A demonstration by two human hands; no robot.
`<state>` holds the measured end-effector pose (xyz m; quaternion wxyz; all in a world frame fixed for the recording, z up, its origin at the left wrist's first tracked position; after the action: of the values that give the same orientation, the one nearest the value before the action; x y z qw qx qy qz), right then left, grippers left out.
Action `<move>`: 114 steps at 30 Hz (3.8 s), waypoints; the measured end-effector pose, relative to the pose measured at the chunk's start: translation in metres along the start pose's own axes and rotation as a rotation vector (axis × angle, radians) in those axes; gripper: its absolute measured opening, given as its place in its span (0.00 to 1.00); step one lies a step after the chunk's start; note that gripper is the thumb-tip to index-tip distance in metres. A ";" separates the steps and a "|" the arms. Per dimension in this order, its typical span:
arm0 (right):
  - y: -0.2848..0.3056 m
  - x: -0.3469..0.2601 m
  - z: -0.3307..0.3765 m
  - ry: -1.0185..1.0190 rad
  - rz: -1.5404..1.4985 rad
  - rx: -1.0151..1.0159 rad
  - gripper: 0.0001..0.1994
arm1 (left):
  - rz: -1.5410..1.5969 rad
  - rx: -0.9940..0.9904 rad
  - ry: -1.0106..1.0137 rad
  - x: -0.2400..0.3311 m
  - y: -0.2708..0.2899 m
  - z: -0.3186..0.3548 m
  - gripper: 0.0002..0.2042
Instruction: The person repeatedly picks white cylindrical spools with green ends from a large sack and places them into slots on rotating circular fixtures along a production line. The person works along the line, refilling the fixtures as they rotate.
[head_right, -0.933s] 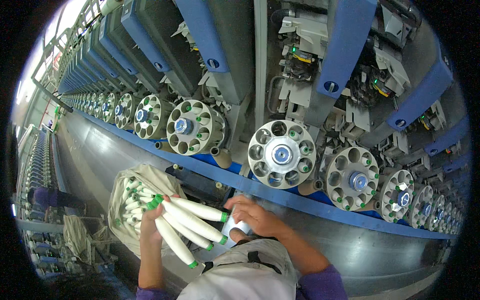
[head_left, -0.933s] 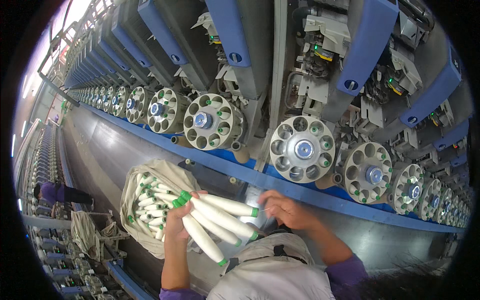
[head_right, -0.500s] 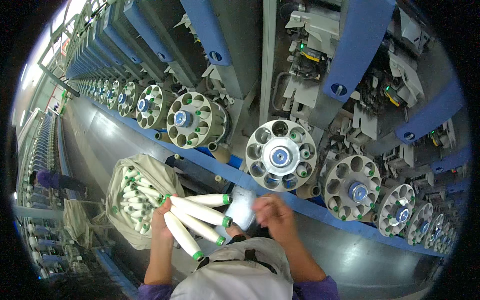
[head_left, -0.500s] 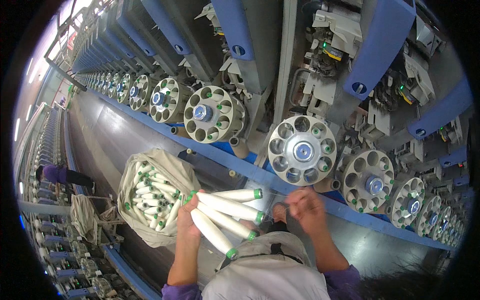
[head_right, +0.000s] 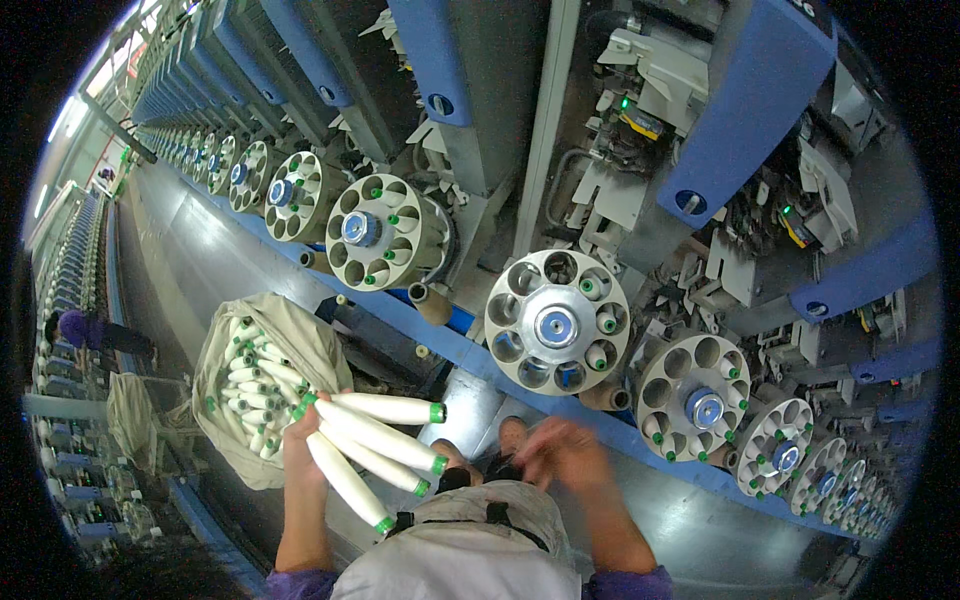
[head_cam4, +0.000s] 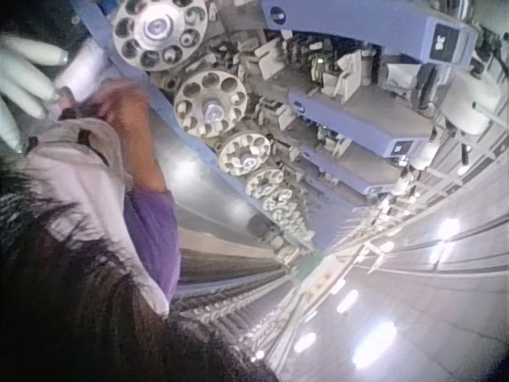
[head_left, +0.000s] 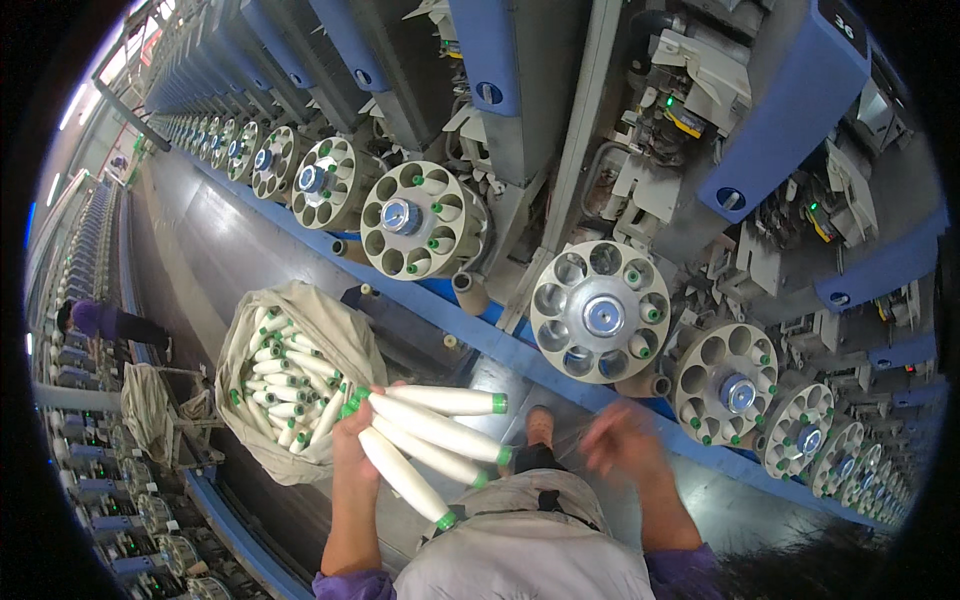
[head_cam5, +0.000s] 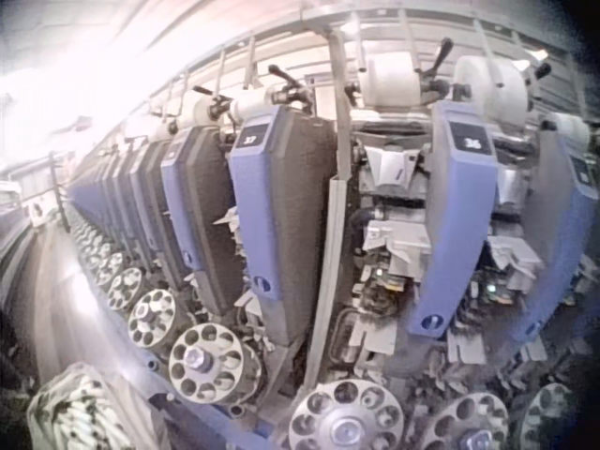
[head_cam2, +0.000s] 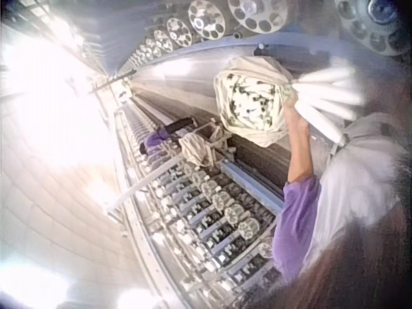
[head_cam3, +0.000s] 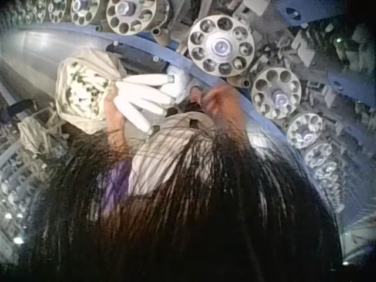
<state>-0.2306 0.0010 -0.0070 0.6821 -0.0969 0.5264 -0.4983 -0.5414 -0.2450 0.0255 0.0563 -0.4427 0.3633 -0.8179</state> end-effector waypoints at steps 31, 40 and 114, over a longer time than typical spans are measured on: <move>-0.046 -0.019 -0.042 -0.147 1.359 -0.180 0.14 | -0.018 -0.081 0.141 -0.095 -0.083 -0.036 0.19; -0.063 0.003 -0.060 0.165 0.354 -0.368 0.17 | 0.239 0.169 0.268 -0.044 -0.017 -0.052 0.08; -0.115 0.050 -0.103 0.406 0.671 0.550 0.05 | -0.094 0.171 -0.142 -0.003 -0.026 -0.133 0.11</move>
<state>-0.3835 -0.0534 -0.0063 0.6891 0.3618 0.4998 -0.3801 -0.6349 -0.1525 -0.0054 0.0811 -0.5097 0.2663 -0.8141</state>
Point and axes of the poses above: each hand's wrist, its own z-axis away from the middle knuckle, its own y-axis out of the back of the hand, x = y × z, the point moved 4 cm from there along -z, towards the middle knuckle, and after that the axes turned 15 degrees about -y, right-handed, at the moved point
